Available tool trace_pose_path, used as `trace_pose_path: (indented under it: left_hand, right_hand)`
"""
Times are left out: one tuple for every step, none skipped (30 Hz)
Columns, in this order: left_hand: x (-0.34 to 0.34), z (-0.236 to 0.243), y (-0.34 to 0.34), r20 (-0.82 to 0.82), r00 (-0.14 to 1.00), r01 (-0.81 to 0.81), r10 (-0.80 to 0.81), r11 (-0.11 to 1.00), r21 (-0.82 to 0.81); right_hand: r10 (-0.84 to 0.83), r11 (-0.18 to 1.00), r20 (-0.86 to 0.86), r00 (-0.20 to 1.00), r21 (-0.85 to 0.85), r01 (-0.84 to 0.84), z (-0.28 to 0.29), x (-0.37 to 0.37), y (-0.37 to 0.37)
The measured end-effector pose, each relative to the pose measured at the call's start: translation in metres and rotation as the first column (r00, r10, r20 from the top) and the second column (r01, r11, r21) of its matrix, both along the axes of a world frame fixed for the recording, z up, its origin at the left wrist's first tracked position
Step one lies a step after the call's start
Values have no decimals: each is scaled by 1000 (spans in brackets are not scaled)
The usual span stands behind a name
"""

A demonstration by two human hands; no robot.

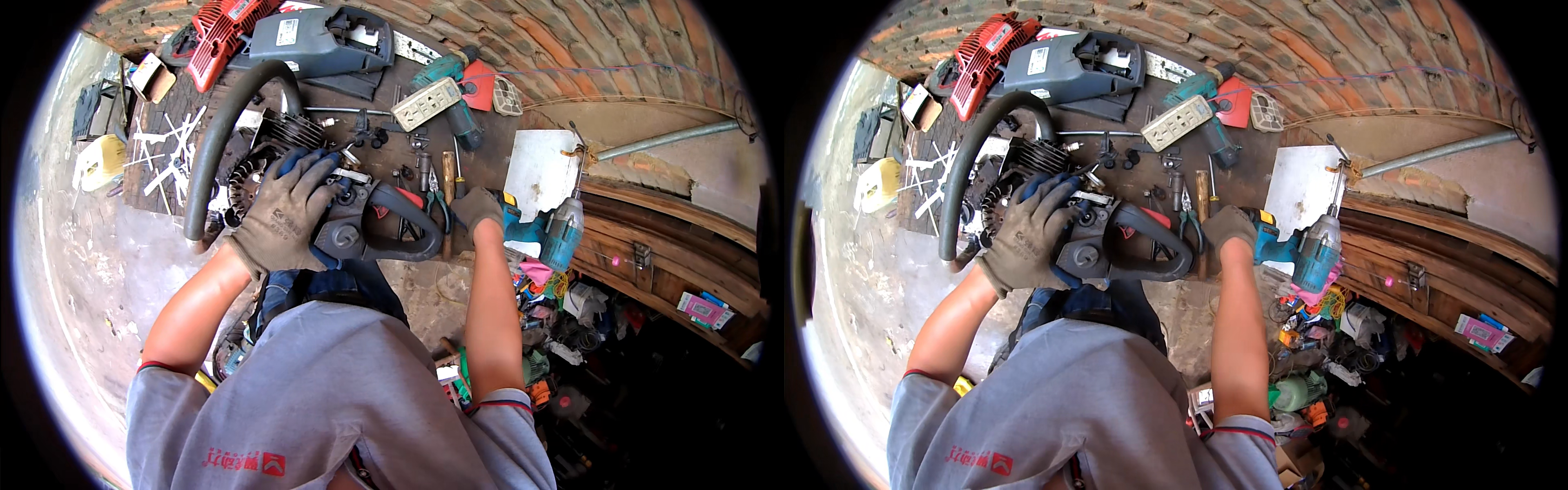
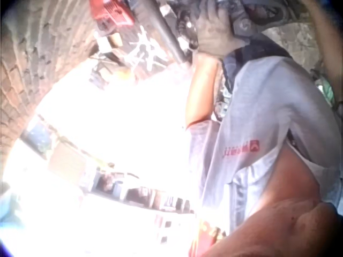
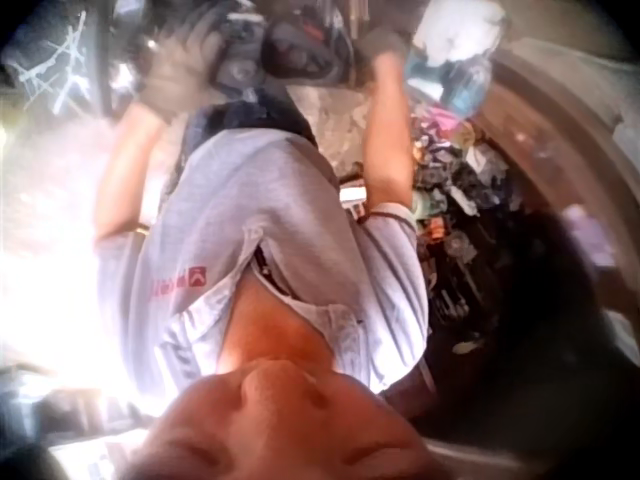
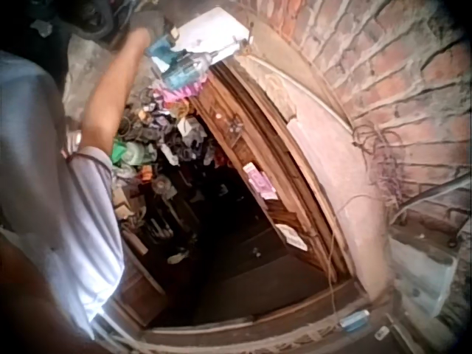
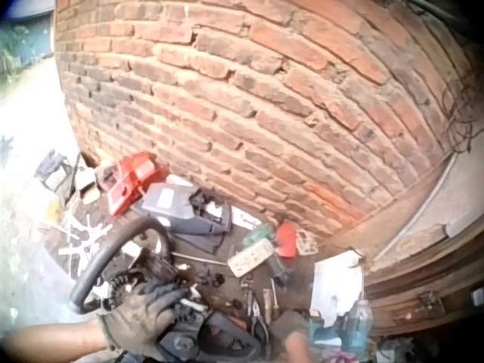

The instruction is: The person uses a hammer, screwdriver, and pliers to disassemble and repair a chainsaw engine on a wooden workbench. They strike the engine housing with a hammer, remove components with a screwdriver, and use pliers to grip small parts.

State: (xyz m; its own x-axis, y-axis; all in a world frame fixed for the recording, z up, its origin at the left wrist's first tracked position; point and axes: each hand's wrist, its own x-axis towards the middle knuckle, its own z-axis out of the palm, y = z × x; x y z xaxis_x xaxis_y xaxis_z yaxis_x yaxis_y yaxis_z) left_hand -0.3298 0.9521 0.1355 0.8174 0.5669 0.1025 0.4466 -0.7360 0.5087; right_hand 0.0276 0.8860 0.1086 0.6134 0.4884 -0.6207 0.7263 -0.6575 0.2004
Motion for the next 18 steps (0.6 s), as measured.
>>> trace_pose_path:
  left_hand:
    - [0,0,-1,-2,1000,-3,3,1000,2]
    - [1,0,-1,-4,1000,-5,5,1000,5]
    - [0,-1,-1,38,999,0,-1,1000,12]
    - [-1,1,1,-2,1000,26,-26,1000,9]
    - [-2,0,1,-7,1000,19,-19,1000,2]
    - [-3,0,0,-3,1000,18,-18,1000,-5]
    - [-3,-1,-1,0,1000,10,-10,1000,-6]
    - [-3,-2,-2,13,1000,10,-10,1000,-8]
    - [-3,-3,-1,20,1000,12,-11,1000,-7]
    - [-4,-4,-1,20,1000,13,-13,1000,-5]
    - [-4,-4,0,21,1000,19,-19,1000,-4]
    - [-4,-5,-1,21,1000,21,-21,1000,-3]
    - [-3,-4,-2,76,997,-3,3,1000,-8]
    - [-3,-5,-2,82,997,-6,7,1000,-6]
    - [-3,-5,-2,88,996,-8,8,1000,-5]
    - [-3,-5,-2,94,995,-10,11,1000,-3]
    - [-3,-3,-2,101,995,-12,14,1000,-15]
    - [-3,-3,-2,82,997,-1,1,1000,-6]
  right_hand:
    - [4,1000,22,1000,27,-5,7,-10,2]
    - [15,996,54,998,88,-20,21,-17,1]
    - [25,989,85,996,144,-37,32,-20,-8]
    - [57,950,137,989,298,-96,35,-14,-25]
    - [16,936,80,997,350,-43,68,-27,-25]
    - [75,878,128,989,462,-126,83,-25,-40]
    - [41,820,-10,999,572,-28,110,-32,-45]
    - [40,654,-232,972,741,150,123,-33,-56]
    - [-3,554,-490,872,725,410,153,-50,-55]
    - [76,460,-546,834,762,457,174,-65,-52]
    - [141,381,-518,844,815,436,190,-78,-51]
    - [192,331,-454,870,864,379,199,-90,-49]
    - [309,323,-379,872,904,279,205,-100,-48]
    - [422,303,-300,856,936,179,207,-108,-47]
    - [527,312,-223,820,948,58,206,-112,-45]
    - [627,306,-151,765,950,-64,203,-115,-39]
    - [718,285,-83,691,941,-183,201,-118,-33]
    - [743,288,-81,665,935,-207,199,-122,-28]
